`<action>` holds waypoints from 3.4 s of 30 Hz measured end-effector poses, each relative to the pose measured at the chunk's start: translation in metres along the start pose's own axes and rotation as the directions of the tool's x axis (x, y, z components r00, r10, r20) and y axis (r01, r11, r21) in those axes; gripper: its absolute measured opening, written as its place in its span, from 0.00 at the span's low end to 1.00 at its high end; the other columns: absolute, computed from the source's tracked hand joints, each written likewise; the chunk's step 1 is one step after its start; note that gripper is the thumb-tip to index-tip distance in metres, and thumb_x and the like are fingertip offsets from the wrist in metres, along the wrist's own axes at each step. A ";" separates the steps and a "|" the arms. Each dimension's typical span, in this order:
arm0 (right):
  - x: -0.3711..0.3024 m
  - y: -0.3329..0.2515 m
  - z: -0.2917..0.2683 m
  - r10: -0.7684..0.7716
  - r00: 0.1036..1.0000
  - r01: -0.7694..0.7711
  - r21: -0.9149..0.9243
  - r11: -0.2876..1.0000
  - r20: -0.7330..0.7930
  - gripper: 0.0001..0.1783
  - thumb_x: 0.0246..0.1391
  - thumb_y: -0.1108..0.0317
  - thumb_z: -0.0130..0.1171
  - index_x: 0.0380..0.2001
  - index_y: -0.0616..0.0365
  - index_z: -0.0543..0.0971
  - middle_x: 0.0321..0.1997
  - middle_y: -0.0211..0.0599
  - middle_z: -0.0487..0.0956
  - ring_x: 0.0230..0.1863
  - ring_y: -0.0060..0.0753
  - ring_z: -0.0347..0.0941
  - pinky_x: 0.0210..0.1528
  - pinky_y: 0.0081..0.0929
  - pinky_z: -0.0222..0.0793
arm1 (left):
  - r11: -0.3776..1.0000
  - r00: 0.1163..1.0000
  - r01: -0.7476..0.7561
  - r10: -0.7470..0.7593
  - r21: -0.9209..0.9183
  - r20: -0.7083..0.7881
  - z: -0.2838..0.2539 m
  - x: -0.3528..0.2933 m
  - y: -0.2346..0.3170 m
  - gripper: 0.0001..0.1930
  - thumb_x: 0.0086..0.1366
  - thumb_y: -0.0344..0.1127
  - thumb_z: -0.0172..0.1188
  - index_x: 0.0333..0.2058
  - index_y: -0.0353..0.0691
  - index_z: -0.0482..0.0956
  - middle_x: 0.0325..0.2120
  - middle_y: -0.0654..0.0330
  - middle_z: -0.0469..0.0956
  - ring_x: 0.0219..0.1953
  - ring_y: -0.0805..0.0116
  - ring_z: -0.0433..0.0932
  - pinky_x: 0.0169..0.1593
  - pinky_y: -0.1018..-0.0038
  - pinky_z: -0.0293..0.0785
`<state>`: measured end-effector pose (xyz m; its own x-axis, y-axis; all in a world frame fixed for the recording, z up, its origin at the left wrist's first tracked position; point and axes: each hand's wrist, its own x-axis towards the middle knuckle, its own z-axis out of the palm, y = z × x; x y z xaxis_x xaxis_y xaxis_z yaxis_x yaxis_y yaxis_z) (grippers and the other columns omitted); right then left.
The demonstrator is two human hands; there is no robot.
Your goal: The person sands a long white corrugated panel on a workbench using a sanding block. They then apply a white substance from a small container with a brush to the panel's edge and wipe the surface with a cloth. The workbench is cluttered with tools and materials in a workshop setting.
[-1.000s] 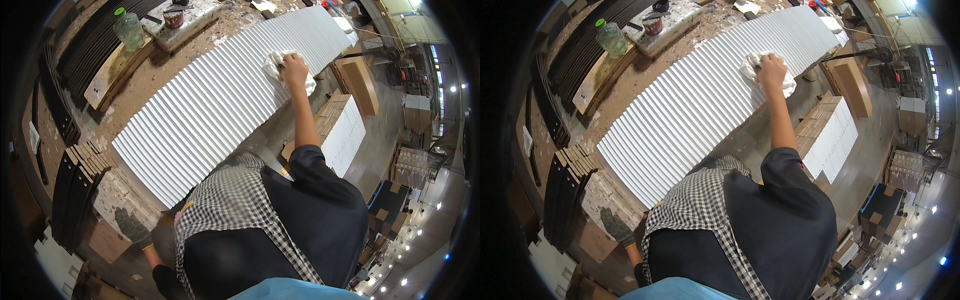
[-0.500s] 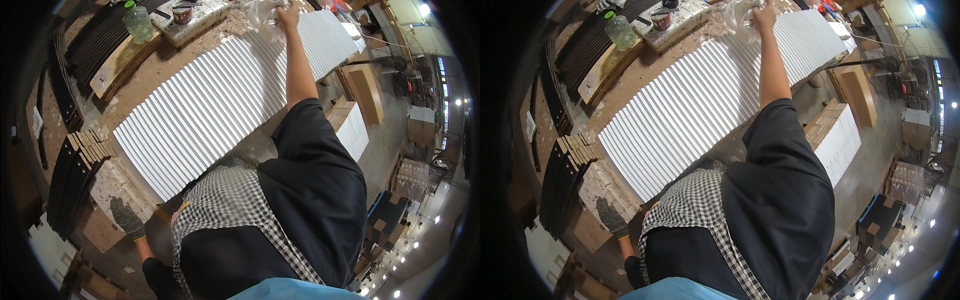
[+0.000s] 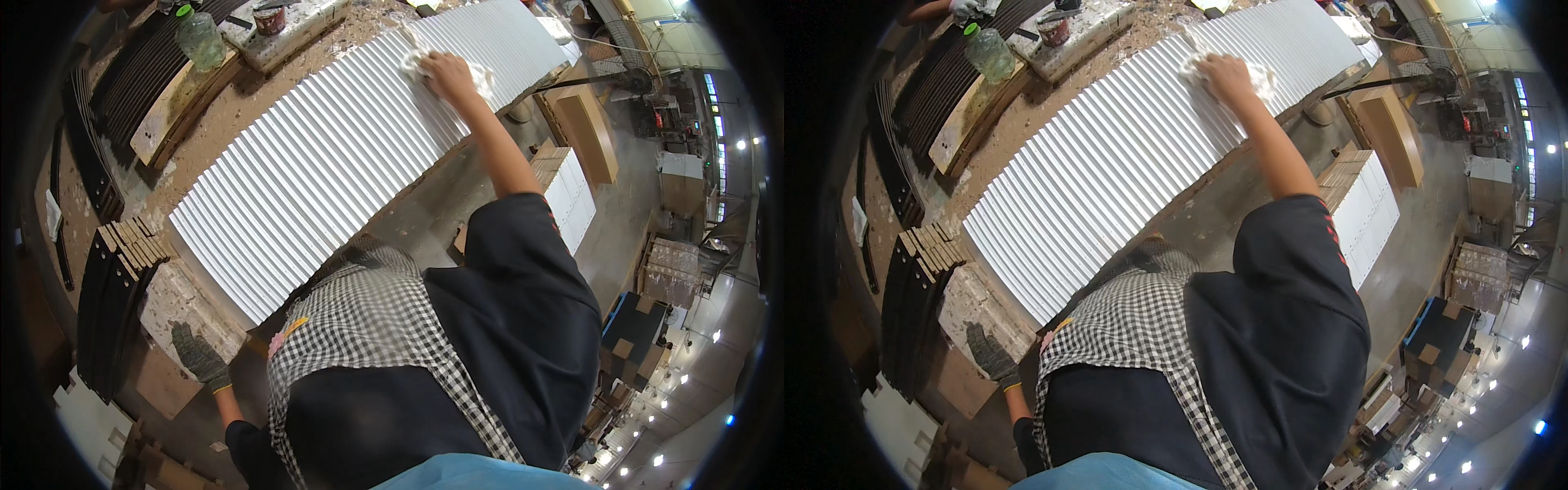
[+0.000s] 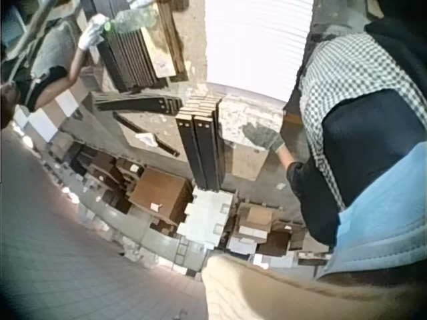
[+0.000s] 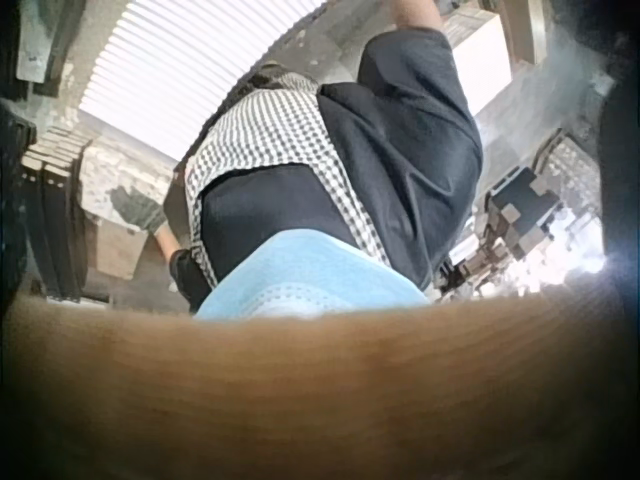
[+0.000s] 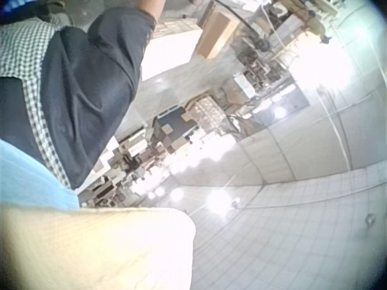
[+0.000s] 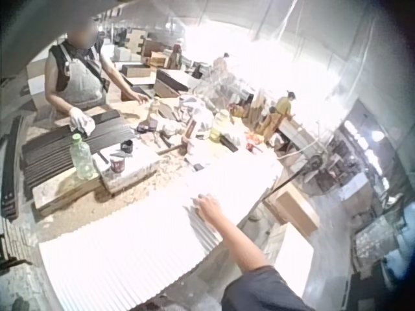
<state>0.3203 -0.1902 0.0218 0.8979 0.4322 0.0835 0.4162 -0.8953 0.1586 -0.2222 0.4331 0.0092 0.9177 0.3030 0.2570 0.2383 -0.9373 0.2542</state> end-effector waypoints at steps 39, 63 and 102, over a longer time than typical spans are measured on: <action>0.025 0.021 0.012 0.222 0.975 -0.223 0.157 0.962 0.020 0.19 0.54 0.54 0.66 0.48 0.44 0.86 0.47 0.38 0.85 0.47 0.47 0.82 0.48 0.43 0.79 | 0.998 0.998 0.060 -0.060 -0.013 0.021 0.007 -0.002 -0.007 0.19 0.73 0.32 0.52 0.58 0.28 0.77 0.62 0.46 0.74 0.66 0.48 0.70 0.72 0.56 0.61; 0.177 -0.012 0.050 0.332 0.941 -0.333 0.010 0.943 0.066 0.14 0.53 0.60 0.60 0.43 0.43 0.87 0.42 0.43 0.87 0.46 0.50 0.84 0.45 0.46 0.78 | 1.000 1.000 0.016 -0.016 0.019 0.019 0.000 0.004 -0.002 0.20 0.75 0.36 0.51 0.57 0.27 0.77 0.61 0.45 0.75 0.66 0.47 0.70 0.72 0.54 0.60; 0.041 -0.051 0.020 0.336 0.941 -0.327 0.145 0.934 -0.044 0.18 0.53 0.55 0.62 0.46 0.46 0.86 0.44 0.43 0.86 0.48 0.51 0.82 0.50 0.46 0.78 | 0.999 1.000 -0.012 0.012 0.052 0.007 0.000 -0.007 -0.004 0.20 0.73 0.35 0.53 0.59 0.30 0.77 0.60 0.46 0.76 0.65 0.47 0.71 0.71 0.53 0.61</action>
<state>0.3387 -0.1295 -0.0026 0.9784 0.1100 0.1750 0.1155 -0.9931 -0.0215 -0.2296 0.4346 0.0060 0.9228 0.2906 0.2531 0.2435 -0.9487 0.2018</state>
